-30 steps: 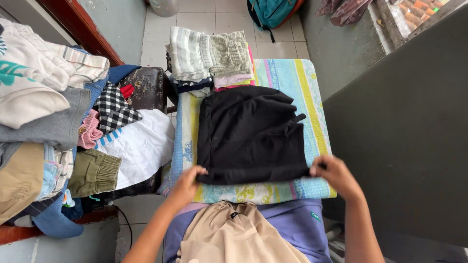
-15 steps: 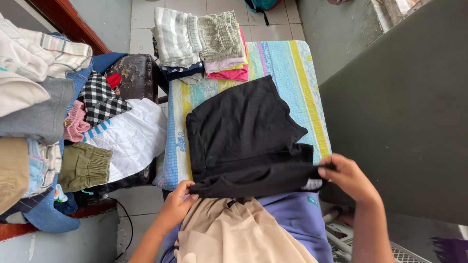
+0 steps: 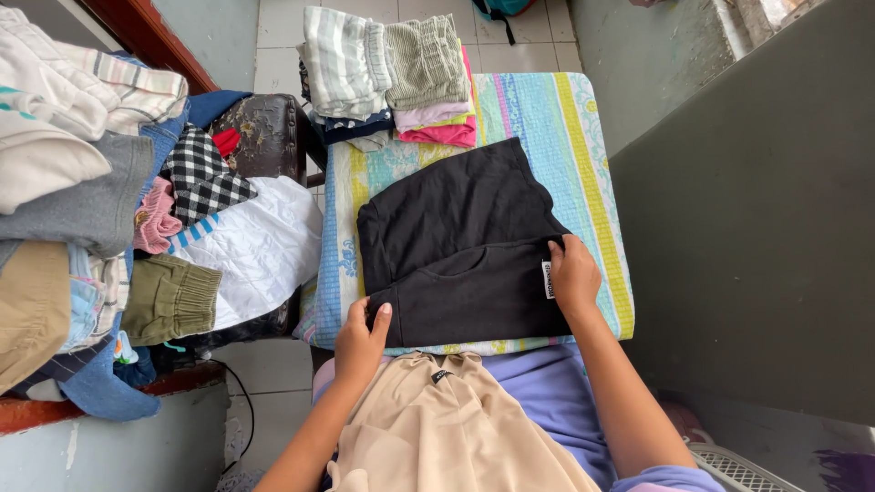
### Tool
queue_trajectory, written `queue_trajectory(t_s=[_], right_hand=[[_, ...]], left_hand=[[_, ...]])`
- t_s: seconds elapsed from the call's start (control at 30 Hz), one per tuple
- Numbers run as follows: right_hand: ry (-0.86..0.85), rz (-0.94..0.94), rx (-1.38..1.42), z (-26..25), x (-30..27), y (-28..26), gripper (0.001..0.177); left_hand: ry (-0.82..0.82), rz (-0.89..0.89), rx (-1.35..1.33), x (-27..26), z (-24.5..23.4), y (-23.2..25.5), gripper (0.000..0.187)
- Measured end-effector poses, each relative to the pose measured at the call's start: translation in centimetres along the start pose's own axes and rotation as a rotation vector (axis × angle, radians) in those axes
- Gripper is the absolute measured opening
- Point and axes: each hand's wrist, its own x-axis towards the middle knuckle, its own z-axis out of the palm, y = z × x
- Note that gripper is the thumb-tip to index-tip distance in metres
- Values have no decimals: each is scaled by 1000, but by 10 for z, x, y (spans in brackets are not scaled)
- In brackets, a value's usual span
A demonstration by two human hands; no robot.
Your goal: The person is folding various items of laundry, including shirts and shorts, on a small table and stacking them neatly.
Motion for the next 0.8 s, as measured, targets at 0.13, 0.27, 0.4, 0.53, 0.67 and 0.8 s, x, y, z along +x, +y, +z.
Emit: queue_trajectory(t_s=[0.13, 0.27, 0.4, 0.53, 0.67, 0.8], right_hand=[[205, -43, -74, -2, -1, -4, 24], [361, -165, -390, 20, 5, 12, 27], [339, -207, -479, 32, 6, 15, 35], [329, -195, -458, 33, 6, 17, 38], [355, -183, -341, 23, 8, 6, 43], [392, -449, -150, -11, -4, -75, 41]], left_hand=[[21, 9, 68, 6, 9, 0, 58], [72, -33, 217, 11, 20, -8, 55], [65, -26, 246, 12, 17, -8, 54], [47, -29, 249, 15, 19, -14, 55], [233, 160, 365, 13, 25, -18, 46], [656, 707, 576, 12, 32, 21, 48]])
